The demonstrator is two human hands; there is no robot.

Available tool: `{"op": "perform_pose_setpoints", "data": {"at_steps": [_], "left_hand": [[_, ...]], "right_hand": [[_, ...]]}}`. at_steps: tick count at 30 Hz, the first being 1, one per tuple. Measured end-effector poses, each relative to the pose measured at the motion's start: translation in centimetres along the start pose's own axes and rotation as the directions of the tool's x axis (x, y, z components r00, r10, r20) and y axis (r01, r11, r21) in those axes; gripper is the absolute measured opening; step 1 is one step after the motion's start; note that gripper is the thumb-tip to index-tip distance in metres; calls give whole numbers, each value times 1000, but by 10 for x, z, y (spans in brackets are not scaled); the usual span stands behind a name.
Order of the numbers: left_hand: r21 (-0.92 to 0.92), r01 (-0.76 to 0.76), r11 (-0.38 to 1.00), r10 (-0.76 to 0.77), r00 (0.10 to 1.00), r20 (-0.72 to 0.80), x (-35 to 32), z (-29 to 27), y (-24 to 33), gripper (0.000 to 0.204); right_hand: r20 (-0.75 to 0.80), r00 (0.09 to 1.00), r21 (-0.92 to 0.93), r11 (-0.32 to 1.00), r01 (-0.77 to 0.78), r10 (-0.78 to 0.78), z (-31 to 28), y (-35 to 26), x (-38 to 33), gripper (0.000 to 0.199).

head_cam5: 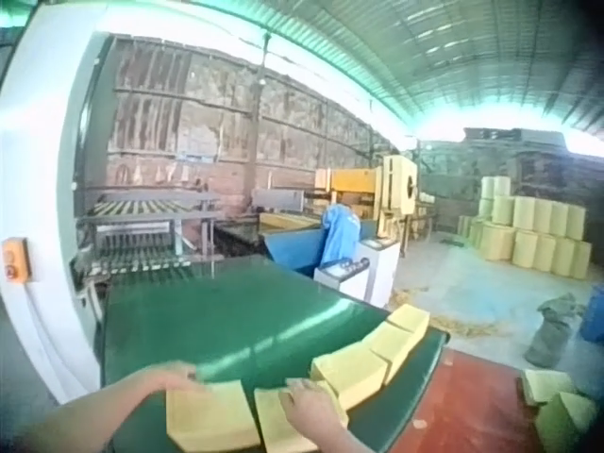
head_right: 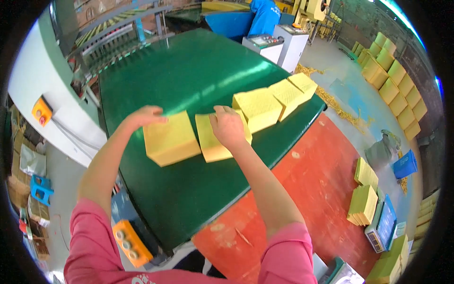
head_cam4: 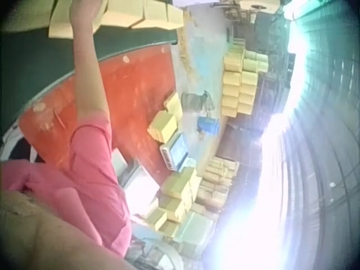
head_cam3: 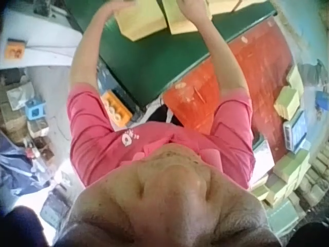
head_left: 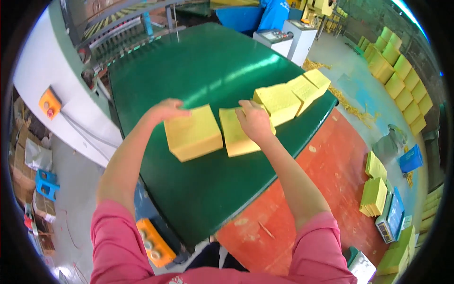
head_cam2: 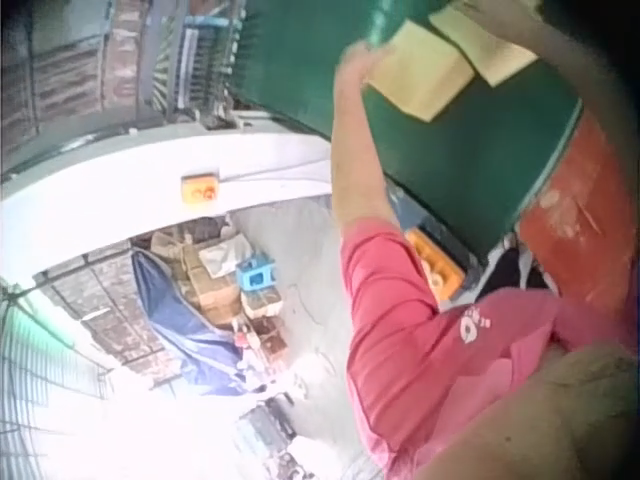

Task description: Stacking and weighing yellow paper blocks in a paper mill packaging area.

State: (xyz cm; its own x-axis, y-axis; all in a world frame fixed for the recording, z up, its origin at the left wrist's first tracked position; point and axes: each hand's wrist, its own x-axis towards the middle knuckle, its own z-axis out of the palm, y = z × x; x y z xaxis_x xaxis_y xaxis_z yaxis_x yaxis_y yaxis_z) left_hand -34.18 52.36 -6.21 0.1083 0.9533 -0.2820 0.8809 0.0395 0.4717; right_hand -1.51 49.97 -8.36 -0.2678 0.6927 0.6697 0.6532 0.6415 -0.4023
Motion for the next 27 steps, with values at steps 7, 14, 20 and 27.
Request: {"op": "perform_pose_setpoints", "data": {"at_steps": [7, 14, 20, 27], "left_hand": [[-480, 248, 842, -47, 919, 392, 12, 29, -10, 73], [-486, 201, 850, 1, 923, 384, -21, 48, 2, 73], [-303, 119, 945, 0, 930, 367, -65, 86, 33, 70], [-497, 188, 847, 75, 884, 461, -130, 128, 88, 64]], "right_hand": [[468, 879, -353, 931, 92, 90, 48, 60, 15, 44], [437, 883, -374, 927, 6, 171, 28, 33, -2, 47], [494, 868, -322, 939, 122, 57, -9, 25, -53, 40], [567, 821, -361, 917, 168, 72, -98, 6, -111, 33]]}}
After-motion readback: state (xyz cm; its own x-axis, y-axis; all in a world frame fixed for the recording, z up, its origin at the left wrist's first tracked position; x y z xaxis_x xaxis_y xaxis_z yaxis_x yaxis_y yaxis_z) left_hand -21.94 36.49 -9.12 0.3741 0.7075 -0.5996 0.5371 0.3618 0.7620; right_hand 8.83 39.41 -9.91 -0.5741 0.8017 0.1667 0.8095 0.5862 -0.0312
